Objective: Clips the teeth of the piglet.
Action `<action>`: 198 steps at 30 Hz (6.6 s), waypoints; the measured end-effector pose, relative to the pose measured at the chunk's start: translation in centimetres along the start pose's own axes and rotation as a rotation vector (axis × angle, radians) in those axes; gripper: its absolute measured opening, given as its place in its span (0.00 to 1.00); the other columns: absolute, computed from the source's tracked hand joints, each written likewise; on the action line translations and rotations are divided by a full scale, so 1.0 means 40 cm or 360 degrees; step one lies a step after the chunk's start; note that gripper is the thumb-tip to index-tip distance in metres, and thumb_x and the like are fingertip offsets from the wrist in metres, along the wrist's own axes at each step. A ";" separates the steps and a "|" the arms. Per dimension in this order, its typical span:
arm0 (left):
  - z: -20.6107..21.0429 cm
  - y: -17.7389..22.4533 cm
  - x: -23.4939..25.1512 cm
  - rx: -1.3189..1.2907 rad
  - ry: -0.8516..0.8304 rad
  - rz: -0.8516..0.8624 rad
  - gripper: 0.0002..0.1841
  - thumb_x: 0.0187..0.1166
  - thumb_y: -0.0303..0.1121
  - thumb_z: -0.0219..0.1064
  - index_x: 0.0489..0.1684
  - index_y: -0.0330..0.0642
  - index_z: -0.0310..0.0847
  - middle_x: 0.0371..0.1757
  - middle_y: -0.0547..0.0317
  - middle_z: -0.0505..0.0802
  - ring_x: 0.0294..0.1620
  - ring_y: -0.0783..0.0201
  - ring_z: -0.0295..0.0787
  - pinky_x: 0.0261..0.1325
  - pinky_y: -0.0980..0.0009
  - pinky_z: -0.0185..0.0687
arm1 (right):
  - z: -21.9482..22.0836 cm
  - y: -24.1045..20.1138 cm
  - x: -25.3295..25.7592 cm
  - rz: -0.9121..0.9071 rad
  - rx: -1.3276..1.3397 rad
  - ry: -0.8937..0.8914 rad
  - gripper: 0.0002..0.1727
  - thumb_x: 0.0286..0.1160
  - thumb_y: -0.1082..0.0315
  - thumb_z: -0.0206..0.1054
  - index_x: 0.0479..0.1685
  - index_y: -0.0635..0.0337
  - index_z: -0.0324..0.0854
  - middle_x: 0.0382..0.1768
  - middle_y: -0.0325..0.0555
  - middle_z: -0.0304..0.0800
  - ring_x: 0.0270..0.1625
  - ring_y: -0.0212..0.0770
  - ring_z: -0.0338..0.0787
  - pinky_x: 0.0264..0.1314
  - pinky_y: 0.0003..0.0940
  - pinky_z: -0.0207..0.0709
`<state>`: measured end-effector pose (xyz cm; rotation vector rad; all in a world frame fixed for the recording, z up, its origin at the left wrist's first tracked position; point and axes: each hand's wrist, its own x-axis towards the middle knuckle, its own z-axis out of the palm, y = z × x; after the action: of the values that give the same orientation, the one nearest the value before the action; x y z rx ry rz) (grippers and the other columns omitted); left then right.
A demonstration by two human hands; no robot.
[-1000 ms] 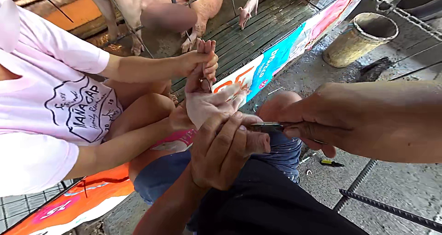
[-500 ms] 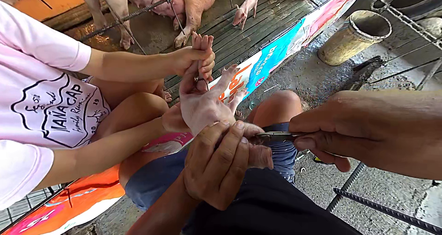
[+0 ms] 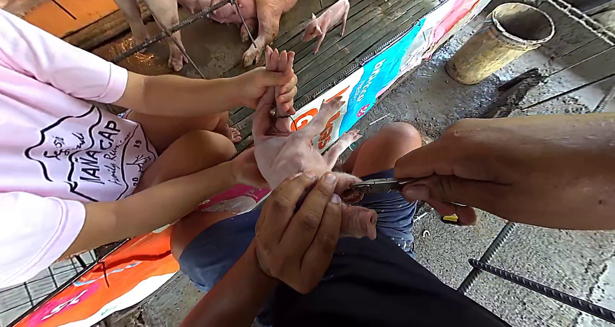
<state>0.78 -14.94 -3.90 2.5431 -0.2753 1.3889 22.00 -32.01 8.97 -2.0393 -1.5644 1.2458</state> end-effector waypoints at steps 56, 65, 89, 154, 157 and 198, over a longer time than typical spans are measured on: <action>-0.007 -0.001 0.015 0.0023 0.0050 0.0007 0.18 0.78 0.40 0.72 0.51 0.31 0.81 0.50 0.43 0.92 0.58 0.48 0.89 0.70 0.55 0.80 | 0.023 0.030 -0.003 -0.0031 0.0575 -0.0149 0.15 0.93 0.56 0.53 0.49 0.48 0.87 0.28 0.33 0.90 0.24 0.27 0.89 0.21 0.19 0.82; -0.008 -0.004 0.013 -0.0001 0.0091 -0.0007 0.15 0.80 0.38 0.70 0.50 0.32 0.80 0.51 0.44 0.93 0.59 0.48 0.89 0.69 0.56 0.81 | 0.044 0.045 0.008 -0.0320 0.0410 0.0073 0.16 0.93 0.57 0.53 0.43 0.49 0.86 0.21 0.29 0.81 0.19 0.22 0.80 0.17 0.15 0.73; -0.005 -0.002 0.006 -0.0060 0.0080 0.0076 0.19 0.77 0.39 0.74 0.53 0.31 0.82 0.52 0.43 0.93 0.59 0.47 0.89 0.70 0.55 0.80 | -0.034 -0.068 -0.008 0.0011 -0.0152 -0.0080 0.13 0.89 0.58 0.59 0.33 0.45 0.84 0.16 0.28 0.84 0.15 0.21 0.82 0.14 0.18 0.74; -0.136 -0.357 0.042 -0.1497 0.0043 -0.0565 0.18 0.66 0.50 0.81 0.43 0.47 0.91 0.45 0.65 0.95 0.51 0.68 0.91 0.58 0.68 0.87 | -0.262 -0.105 0.384 -0.1644 -0.0756 0.0256 0.11 0.85 0.59 0.60 0.45 0.45 0.89 0.28 0.26 0.84 0.30 0.21 0.81 0.31 0.22 0.74; -0.139 -0.361 0.028 -0.1499 0.0090 -0.0621 0.17 0.65 0.50 0.82 0.37 0.48 0.91 0.40 0.67 0.94 0.46 0.71 0.89 0.53 0.71 0.85 | -0.237 -0.097 0.469 -0.1544 -0.0195 -0.0191 0.11 0.88 0.65 0.61 0.40 0.55 0.89 0.22 0.33 0.87 0.21 0.25 0.84 0.21 0.21 0.79; -0.107 -0.444 -0.083 -0.1955 0.0180 -0.0921 0.15 0.75 0.42 0.71 0.29 0.36 0.88 0.44 0.46 0.94 0.51 0.53 0.92 0.55 0.59 0.86 | -0.265 -0.218 0.594 -0.1450 -0.0638 -0.0387 0.10 0.84 0.69 0.65 0.44 0.53 0.93 0.20 0.35 0.85 0.18 0.25 0.82 0.22 0.18 0.78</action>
<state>0.42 3.43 -6.44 1.3498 -0.2304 0.7301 25.41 -4.82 10.18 -1.0461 -2.5805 0.8579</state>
